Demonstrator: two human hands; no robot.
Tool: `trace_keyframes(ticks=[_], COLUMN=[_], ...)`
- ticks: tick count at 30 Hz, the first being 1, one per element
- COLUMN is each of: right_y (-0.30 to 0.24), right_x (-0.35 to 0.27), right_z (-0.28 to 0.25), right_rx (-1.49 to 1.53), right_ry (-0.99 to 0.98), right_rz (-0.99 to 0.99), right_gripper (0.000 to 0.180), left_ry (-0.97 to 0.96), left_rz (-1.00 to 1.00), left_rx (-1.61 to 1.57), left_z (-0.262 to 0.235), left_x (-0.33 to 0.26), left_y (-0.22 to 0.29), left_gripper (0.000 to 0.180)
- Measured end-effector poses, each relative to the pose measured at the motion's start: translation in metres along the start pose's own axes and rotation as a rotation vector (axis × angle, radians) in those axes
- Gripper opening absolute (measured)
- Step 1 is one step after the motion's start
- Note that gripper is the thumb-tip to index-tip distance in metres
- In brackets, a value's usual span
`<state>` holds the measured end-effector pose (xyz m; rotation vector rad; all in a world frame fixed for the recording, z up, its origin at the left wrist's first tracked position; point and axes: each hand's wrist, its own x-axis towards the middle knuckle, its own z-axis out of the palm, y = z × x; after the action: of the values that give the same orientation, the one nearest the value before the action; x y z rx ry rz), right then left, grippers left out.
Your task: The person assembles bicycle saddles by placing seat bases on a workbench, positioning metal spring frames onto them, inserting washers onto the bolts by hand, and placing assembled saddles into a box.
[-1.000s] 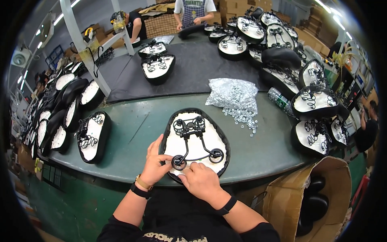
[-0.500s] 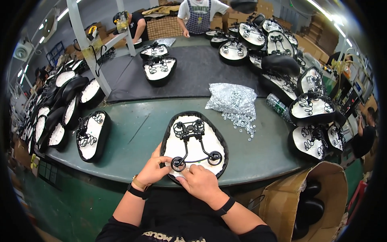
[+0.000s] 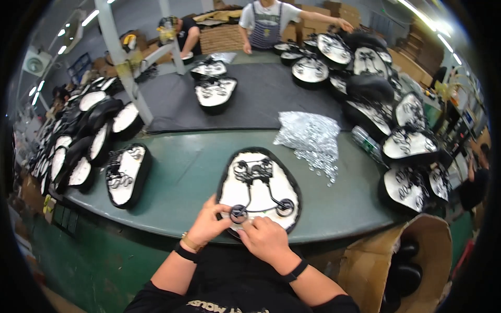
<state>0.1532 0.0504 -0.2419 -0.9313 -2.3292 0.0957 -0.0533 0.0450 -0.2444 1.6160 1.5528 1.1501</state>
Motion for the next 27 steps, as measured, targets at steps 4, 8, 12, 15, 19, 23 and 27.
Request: trace_keyframes(ticks=[4, 8, 12, 15, 19, 23, 27], right_y=[0.002, 0.004, -0.002, -0.003, -0.002, -0.001, -0.001], right_x=[-0.004, -0.008, -0.002, -0.001, -0.003, -0.003, 0.002], right_z=[-0.003, -0.003, -0.002, -0.004, -0.009, -0.009, -0.003], right_rx=[-0.055, -0.023, -0.003, 0.015, -0.012, -0.024, 0.007], right_ry=[-0.003, 0.021, 0.000, -0.020, -0.068, -0.080, -0.046], right_rz=[0.054, 0.052, 0.038, 0.049, 0.084, 0.084, 0.086], right_gripper=[0.018, 0.025, 0.027, 0.029, 0.026, 0.022, 0.022], left_ry=[0.020, 0.074, 0.127, 0.153, 0.061, -0.021, 0.240], left_rz=[0.151, 0.027, -0.001, -0.017, 0.072, 0.167, 0.307], left_rx=[-0.040, 0.178, 0.189, 0.196, 0.152, 0.231, 0.342], left_z=[0.017, 0.030, 0.027, 0.029, 0.023, 0.012, 0.008], left_x=[0.007, -0.004, -0.012, -0.015, -0.012, -0.011, -0.031], left_y=[-0.015, -0.007, -0.007, -0.012, -0.022, -0.024, 0.000], left_gripper=[0.022, 0.028, 0.028, 0.029, 0.033, 0.039, 0.041])
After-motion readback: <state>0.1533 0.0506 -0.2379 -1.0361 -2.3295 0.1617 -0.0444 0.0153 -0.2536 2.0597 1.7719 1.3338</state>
